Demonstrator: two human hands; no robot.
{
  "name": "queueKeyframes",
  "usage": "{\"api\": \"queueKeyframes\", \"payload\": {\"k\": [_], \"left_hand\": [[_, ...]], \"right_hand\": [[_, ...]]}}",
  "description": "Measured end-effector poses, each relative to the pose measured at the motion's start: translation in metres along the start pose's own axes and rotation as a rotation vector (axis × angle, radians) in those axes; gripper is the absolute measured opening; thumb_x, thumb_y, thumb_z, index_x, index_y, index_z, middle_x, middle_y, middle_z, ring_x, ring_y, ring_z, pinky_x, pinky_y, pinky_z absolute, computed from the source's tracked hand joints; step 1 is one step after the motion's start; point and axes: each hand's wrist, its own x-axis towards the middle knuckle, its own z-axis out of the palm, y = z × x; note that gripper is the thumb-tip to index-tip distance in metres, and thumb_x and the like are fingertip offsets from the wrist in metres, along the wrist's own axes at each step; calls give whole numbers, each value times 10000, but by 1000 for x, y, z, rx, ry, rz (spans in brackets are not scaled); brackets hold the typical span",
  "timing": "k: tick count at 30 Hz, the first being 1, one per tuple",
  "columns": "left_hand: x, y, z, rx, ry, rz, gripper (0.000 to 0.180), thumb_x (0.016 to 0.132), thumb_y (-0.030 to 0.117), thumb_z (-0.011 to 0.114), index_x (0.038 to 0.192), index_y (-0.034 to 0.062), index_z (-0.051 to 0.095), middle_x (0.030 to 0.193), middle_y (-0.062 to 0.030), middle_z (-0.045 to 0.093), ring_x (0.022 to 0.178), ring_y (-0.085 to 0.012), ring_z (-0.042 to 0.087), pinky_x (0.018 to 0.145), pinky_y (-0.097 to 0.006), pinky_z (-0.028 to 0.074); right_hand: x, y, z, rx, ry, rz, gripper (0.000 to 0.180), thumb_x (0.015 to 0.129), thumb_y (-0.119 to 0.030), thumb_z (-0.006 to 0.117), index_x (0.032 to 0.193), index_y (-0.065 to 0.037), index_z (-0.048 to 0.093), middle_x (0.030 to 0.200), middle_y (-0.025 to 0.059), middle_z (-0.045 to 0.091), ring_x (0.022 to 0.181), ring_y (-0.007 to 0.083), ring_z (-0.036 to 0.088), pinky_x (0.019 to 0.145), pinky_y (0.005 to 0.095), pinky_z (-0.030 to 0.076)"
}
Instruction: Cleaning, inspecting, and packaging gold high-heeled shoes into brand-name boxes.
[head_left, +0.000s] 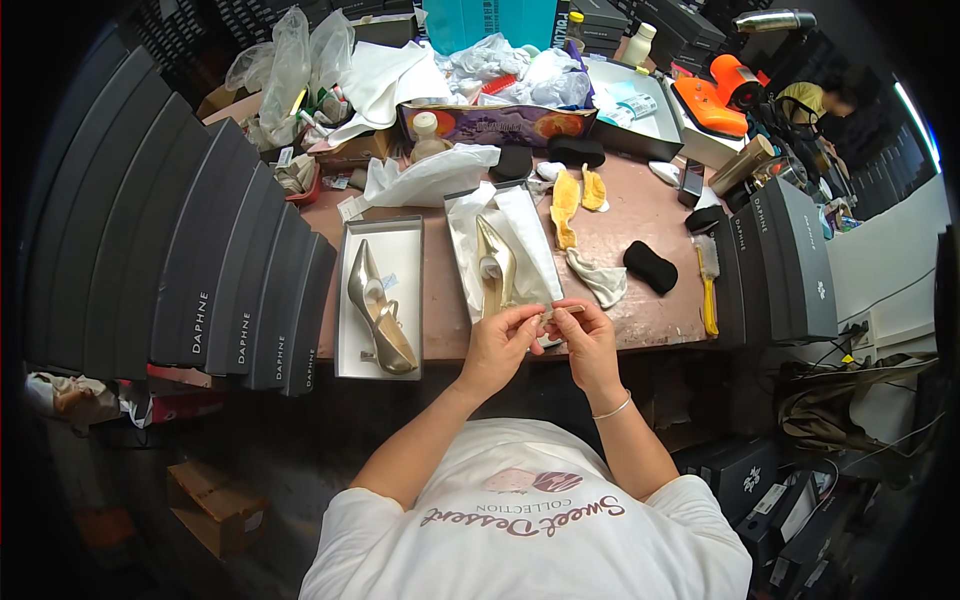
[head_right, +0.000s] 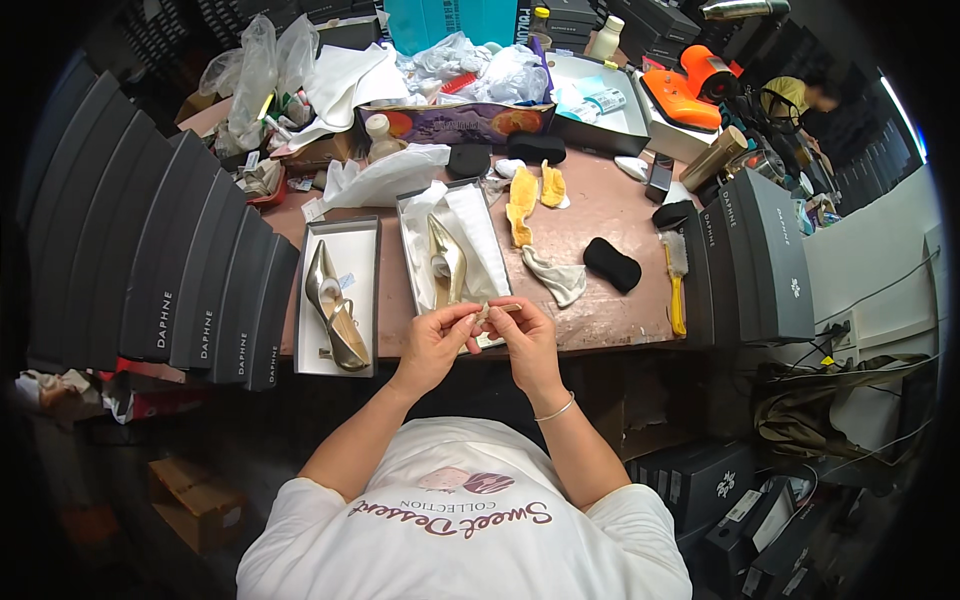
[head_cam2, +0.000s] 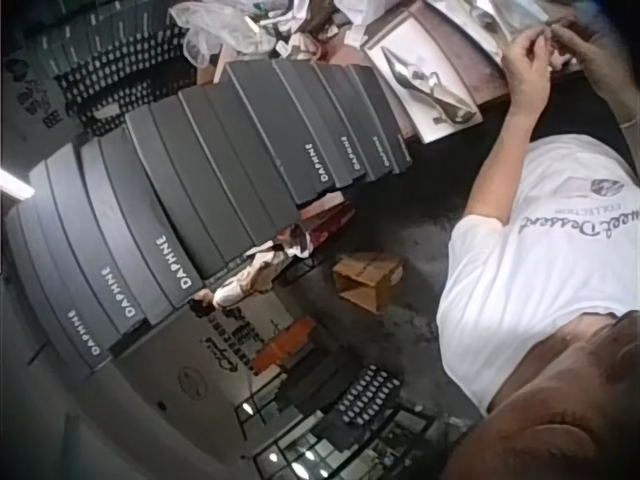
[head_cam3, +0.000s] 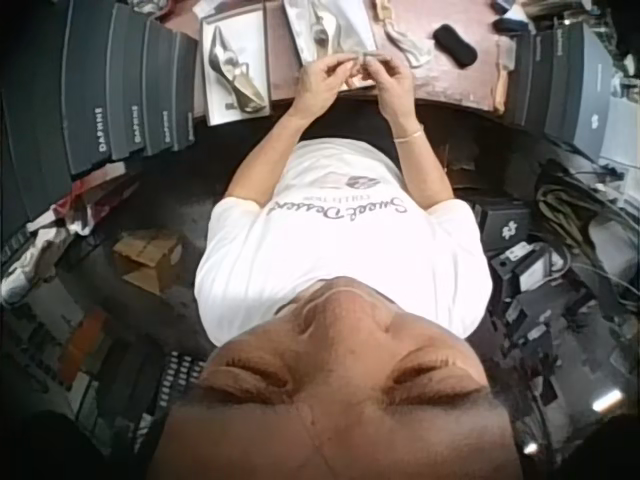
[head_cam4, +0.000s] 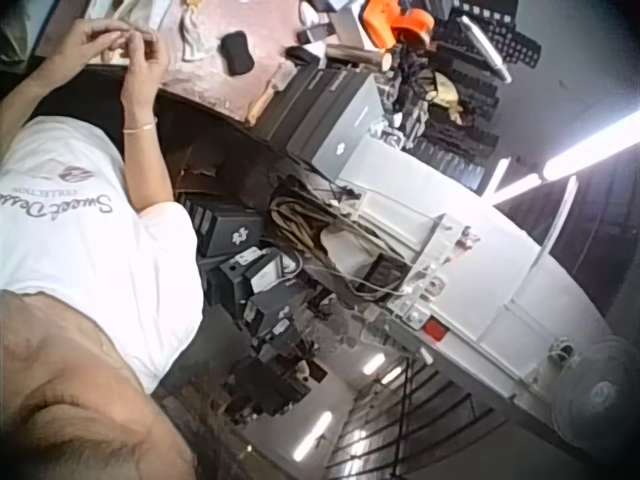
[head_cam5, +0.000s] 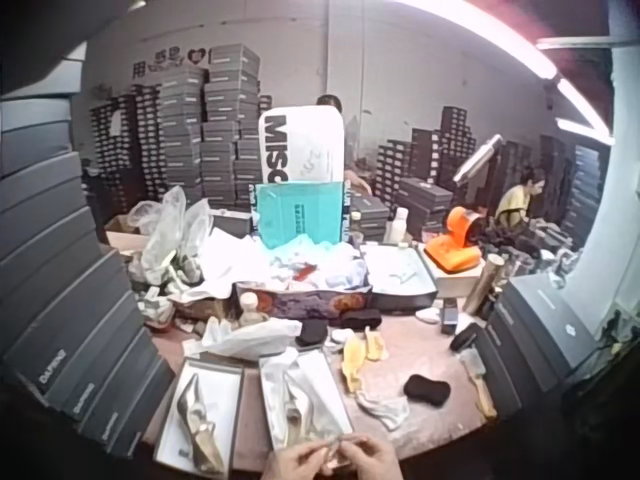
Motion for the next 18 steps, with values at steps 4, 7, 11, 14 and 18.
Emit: {"api": "queueKeyframes", "payload": {"k": [4,7,11,14,18], "left_hand": [[-1,1,1,30,6,22,252,952,78,556,1152,-63,616,867,-87,671,666,-104,610,623,-218,500],[-2,4,2,37,13,37,252,952,82,557,1149,-62,619,862,-89,674,666,-102,612,618,-216,498],[-5,9,2,88,23,39,256,951,80,556,1157,-59,618,859,-84,678,669,-99,618,616,-212,495],[-7,13,3,148,40,63,257,949,75,554,1159,-56,620,857,-78,679,673,-98,623,618,-213,495],[-7,9,3,131,51,79,253,945,65,552,1155,-55,625,844,-75,678,681,-99,627,622,-217,499]], "right_hand": [[-3,-2,0,-87,-5,-38,143,924,-116,628,1015,-6,643,875,54,681,772,101,640,691,229,498],[-4,-3,2,-159,6,-72,138,918,-99,636,1013,1,640,870,51,679,772,95,640,691,221,497],[-4,-7,8,-257,-9,-138,142,915,-84,639,1012,20,635,859,53,677,787,92,643,685,214,498],[-5,-10,7,-313,-58,-146,137,915,-41,625,1037,20,627,914,59,678,815,104,636,726,219,506],[-2,-7,4,-375,-56,-157,119,917,-46,623,1014,21,633,892,48,671,801,99,634,706,216,499]]}}
